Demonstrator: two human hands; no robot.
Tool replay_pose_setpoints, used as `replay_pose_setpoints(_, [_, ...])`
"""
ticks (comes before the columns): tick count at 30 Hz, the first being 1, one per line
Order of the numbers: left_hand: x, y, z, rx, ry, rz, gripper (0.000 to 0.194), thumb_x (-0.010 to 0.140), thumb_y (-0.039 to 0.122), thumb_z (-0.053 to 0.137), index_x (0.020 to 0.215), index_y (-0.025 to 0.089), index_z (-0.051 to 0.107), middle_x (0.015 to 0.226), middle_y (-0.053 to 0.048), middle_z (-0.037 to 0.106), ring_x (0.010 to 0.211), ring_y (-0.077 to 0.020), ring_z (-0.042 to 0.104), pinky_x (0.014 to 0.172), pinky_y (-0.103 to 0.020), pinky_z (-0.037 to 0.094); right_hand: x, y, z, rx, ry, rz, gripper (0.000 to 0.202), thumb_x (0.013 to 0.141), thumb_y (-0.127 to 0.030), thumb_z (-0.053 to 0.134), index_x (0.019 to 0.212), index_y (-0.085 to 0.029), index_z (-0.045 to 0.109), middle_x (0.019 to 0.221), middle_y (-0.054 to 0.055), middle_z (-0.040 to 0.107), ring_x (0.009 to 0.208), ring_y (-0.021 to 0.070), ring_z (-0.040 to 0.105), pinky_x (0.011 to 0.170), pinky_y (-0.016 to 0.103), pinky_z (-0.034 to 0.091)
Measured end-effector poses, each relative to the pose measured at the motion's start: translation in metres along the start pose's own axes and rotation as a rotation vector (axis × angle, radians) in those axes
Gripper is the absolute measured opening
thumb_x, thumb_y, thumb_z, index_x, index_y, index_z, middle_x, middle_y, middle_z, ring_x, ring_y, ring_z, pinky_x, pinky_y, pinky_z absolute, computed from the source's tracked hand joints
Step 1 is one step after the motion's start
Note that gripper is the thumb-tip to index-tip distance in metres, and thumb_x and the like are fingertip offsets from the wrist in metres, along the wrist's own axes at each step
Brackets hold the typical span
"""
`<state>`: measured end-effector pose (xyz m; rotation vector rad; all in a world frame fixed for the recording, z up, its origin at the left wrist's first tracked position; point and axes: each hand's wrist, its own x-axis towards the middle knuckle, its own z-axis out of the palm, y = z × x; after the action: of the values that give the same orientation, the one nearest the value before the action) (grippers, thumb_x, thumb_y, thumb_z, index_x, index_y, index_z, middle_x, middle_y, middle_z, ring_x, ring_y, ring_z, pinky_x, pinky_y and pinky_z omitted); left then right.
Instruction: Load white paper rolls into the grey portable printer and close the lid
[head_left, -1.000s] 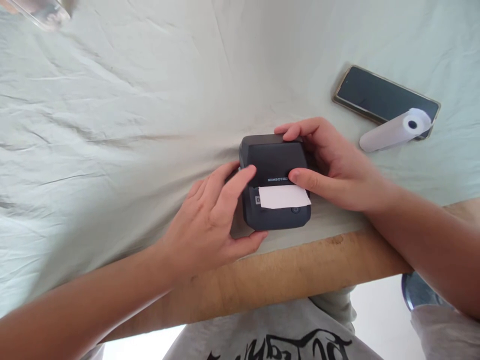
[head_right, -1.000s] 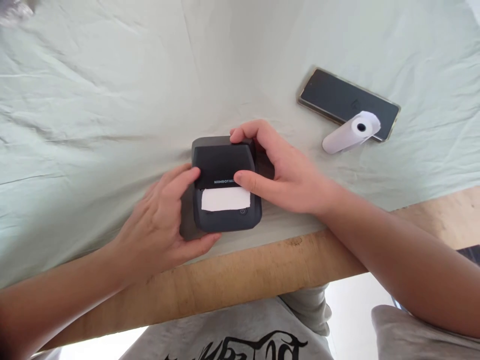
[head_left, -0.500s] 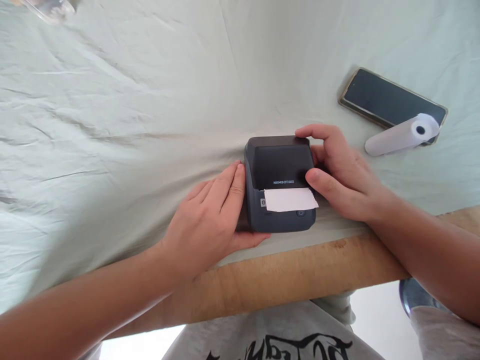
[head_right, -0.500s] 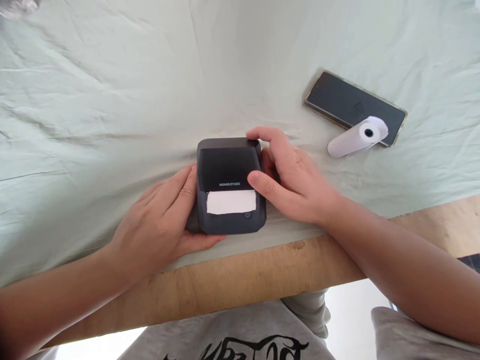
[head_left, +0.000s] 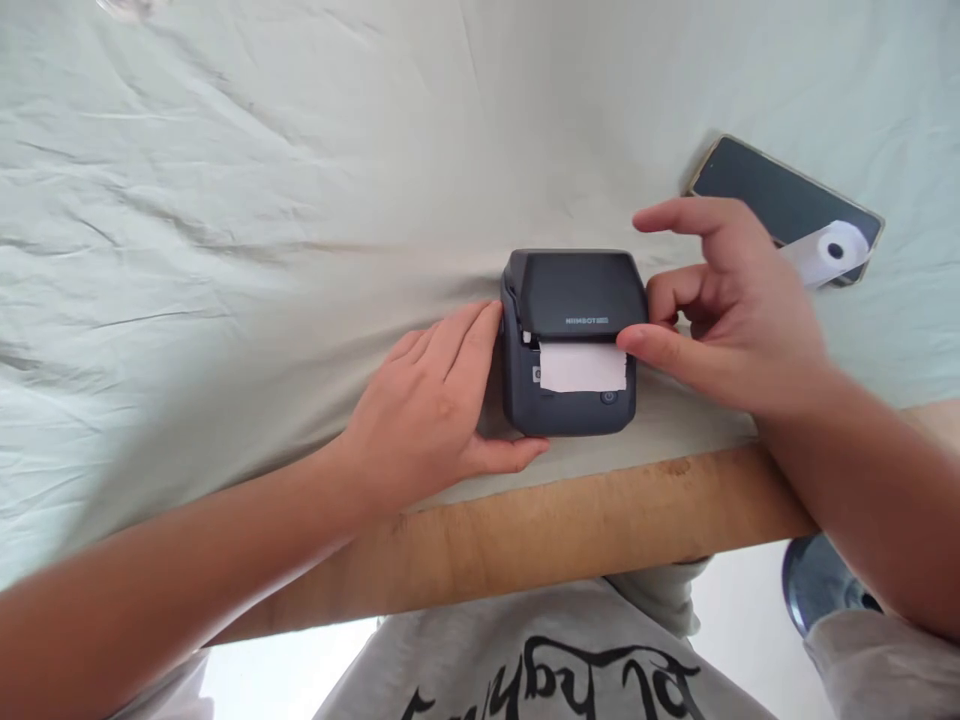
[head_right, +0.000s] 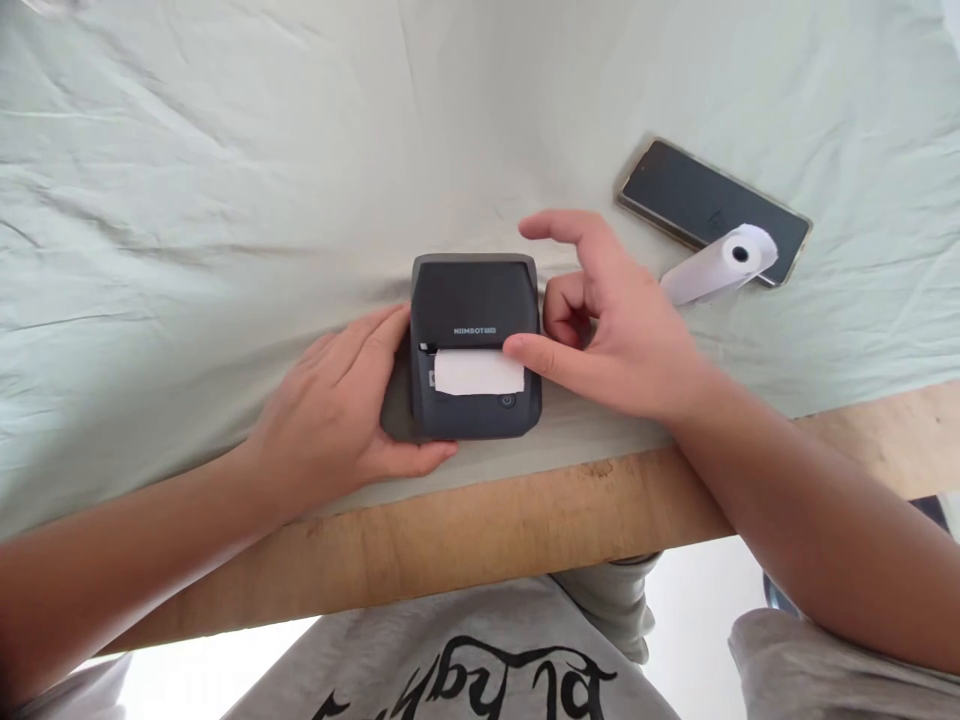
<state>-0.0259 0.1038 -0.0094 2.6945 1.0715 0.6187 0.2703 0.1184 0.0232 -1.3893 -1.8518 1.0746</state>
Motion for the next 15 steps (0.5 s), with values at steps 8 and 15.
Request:
replay_pose_setpoints(8, [-0.002, 0.000, 0.001, 0.017, -0.022, -0.001, 0.102, 0.096, 0.065, 0.080, 0.169, 0.006, 0.040, 0.155, -0.028, 0.070, 0.140, -0.0437, 0.075, 0.116, -0.053, 0.062, 0.006, -0.035, 0.000, -0.246, 0.400, -0.214, 0.024, 0.105, -0.048, 0.077, 0.102, -0.029, 0.062, 0.066, -0.005, 0.069, 0.062, 0.0180, 0.071, 0.058, 0.038, 0.049])
replay_pose_setpoints(15, [-0.001, 0.000, 0.000, 0.049, 0.000, 0.051, 0.097, 0.103, 0.070, 0.071, 0.163, -0.003, 0.044, 0.150, -0.033, 0.071, 0.137, -0.0429, 0.076, 0.114, -0.051, 0.064, 0.034, -0.035, -0.010, -0.621, 0.031, -0.310, 0.008, 0.096, -0.035, 0.077, 0.095, -0.030, 0.072, 0.062, -0.005, 0.063, 0.050, 0.0139, 0.053, 0.053, 0.035, 0.032])
